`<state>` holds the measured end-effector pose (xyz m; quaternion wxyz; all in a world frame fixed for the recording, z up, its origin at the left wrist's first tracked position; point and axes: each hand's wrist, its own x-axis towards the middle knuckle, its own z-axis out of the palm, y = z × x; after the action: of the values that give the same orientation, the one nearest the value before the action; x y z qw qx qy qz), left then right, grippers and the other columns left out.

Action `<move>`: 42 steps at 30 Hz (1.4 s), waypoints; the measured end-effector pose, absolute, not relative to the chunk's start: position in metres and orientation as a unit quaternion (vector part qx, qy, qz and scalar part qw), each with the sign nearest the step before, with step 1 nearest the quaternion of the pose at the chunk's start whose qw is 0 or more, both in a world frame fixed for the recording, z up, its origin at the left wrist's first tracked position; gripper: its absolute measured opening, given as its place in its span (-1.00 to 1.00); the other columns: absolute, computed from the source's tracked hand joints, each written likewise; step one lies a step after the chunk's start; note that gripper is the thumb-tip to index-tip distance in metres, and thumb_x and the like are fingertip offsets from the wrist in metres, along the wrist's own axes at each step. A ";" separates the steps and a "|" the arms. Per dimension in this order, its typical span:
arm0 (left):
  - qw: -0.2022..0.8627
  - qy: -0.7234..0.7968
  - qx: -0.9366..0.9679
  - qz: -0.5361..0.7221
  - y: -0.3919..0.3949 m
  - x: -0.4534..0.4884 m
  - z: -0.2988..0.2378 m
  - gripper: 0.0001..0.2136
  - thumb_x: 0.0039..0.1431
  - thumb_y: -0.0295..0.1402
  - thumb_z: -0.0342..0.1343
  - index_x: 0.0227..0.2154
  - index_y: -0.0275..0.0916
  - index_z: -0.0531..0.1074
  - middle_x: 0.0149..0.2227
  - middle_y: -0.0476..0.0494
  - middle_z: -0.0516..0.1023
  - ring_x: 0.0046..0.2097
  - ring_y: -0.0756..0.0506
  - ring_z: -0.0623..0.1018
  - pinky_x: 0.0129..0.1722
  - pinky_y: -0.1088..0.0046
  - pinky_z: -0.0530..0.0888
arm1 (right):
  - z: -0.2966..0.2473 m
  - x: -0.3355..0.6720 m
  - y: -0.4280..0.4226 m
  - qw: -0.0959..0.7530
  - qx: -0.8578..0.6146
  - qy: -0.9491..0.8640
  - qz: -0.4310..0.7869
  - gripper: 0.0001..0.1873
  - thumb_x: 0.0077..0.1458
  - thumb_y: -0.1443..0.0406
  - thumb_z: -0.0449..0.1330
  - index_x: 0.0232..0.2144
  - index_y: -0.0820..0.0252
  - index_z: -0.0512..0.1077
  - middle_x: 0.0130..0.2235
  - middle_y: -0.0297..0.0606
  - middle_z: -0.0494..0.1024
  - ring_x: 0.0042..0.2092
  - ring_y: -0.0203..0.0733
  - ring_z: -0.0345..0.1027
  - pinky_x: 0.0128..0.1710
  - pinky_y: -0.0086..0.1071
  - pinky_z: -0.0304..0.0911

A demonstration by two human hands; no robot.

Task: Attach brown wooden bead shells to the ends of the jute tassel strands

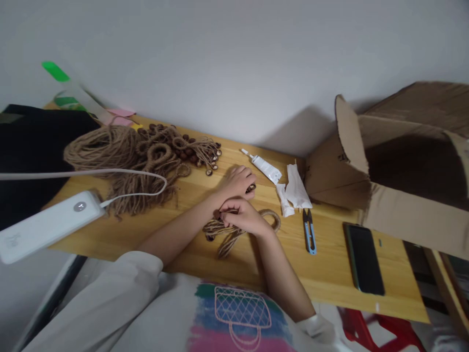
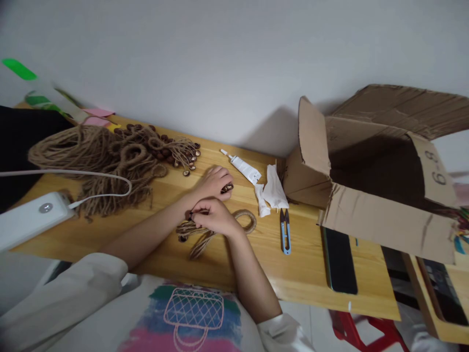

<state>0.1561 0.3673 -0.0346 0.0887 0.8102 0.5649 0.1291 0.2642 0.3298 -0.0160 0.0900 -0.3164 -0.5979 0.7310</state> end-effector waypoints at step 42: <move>0.082 0.558 0.812 0.147 0.371 0.156 -0.040 -0.86 0.08 -0.34 0.06 -0.35 -0.28 0.46 -0.31 -0.19 0.53 -0.17 -0.18 0.47 -0.17 0.31 0.33 | -0.014 0.265 0.329 0.084 -0.329 -0.590 0.733 -0.96 -0.14 0.40 0.13 -0.57 0.29 0.36 -0.62 -0.43 0.39 -0.54 -0.45 0.21 -0.50 -0.55 0.11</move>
<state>0.1561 0.3706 -0.0397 0.0820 0.8123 0.5583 0.1474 0.2646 0.3294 -0.0138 0.0837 -0.3286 -0.5896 0.7330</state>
